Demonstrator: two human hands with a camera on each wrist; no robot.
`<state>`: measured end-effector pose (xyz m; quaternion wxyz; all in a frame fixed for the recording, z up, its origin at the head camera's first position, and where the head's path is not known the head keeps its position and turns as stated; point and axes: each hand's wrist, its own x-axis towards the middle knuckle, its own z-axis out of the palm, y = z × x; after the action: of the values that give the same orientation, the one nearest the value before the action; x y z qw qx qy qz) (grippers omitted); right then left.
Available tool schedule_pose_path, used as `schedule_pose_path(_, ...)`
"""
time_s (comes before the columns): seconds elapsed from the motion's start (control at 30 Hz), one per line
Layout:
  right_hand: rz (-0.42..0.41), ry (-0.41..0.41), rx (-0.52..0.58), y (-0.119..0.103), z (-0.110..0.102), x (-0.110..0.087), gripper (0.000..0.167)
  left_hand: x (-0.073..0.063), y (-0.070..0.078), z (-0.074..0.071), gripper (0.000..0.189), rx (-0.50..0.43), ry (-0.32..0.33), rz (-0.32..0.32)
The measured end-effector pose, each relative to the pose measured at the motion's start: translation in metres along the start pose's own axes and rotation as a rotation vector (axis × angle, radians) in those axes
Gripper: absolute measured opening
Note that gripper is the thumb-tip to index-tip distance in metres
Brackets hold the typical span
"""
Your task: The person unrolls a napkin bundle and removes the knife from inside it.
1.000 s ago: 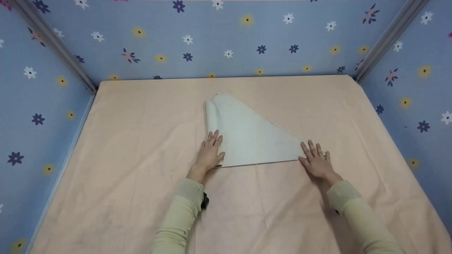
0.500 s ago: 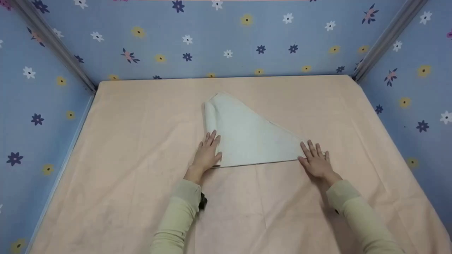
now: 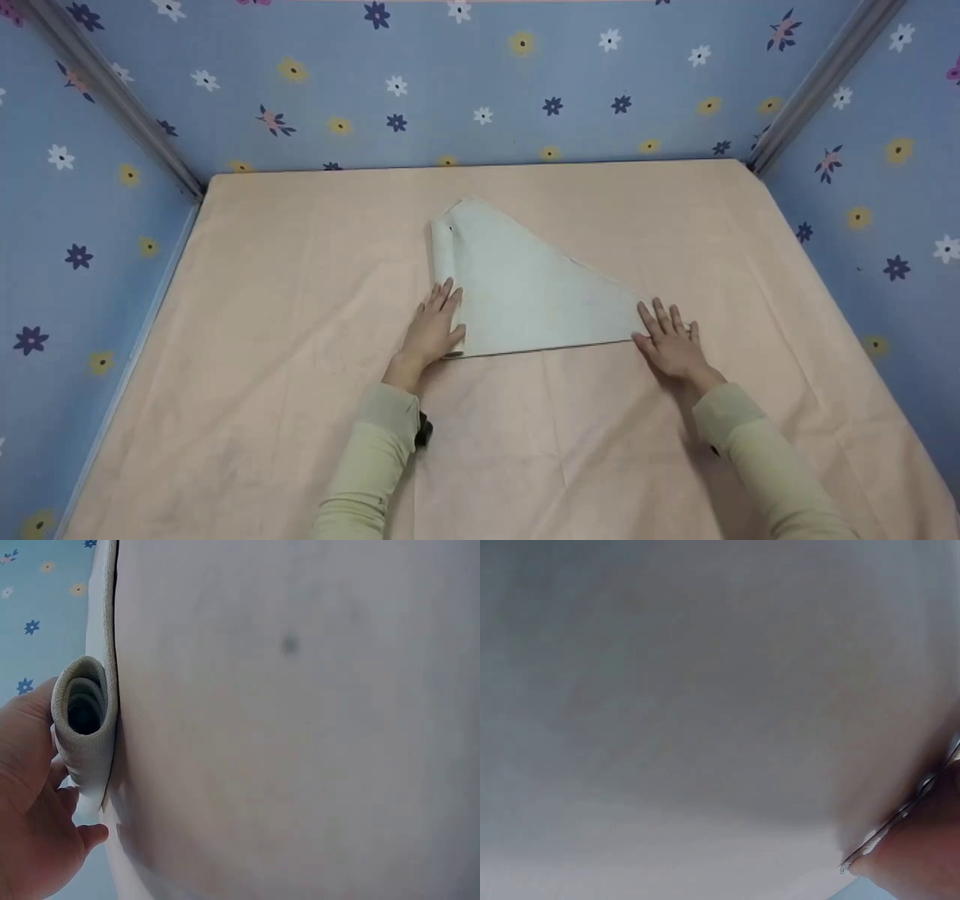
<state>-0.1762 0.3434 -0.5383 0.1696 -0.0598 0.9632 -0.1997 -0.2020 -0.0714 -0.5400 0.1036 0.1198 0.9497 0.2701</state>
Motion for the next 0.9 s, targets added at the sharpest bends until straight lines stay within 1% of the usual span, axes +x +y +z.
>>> schedule_pose_path(0.23,-0.009,0.005,0.008,0.002,0.0,-0.001,0.069,-0.002,-0.002,-0.002,0.067,-0.017,0.001,0.0)
schedule_pose_path(0.53,0.003,-0.022,0.005,0.001,-0.002,0.0,0.068,-0.002,-0.004,-0.006,0.068,-0.024,-0.01,-0.023)
schedule_pose_path(0.77,0.01,-0.023,-0.006,-0.001,-0.001,0.0,0.067,-0.003,-0.009,-0.01,0.069,-0.03,-0.037,-0.035)
schedule_pose_path(0.9,0.008,-0.018,-0.007,-0.001,-0.001,0.0,0.067,-0.005,-0.011,-0.012,0.068,-0.038,-0.041,-0.029)
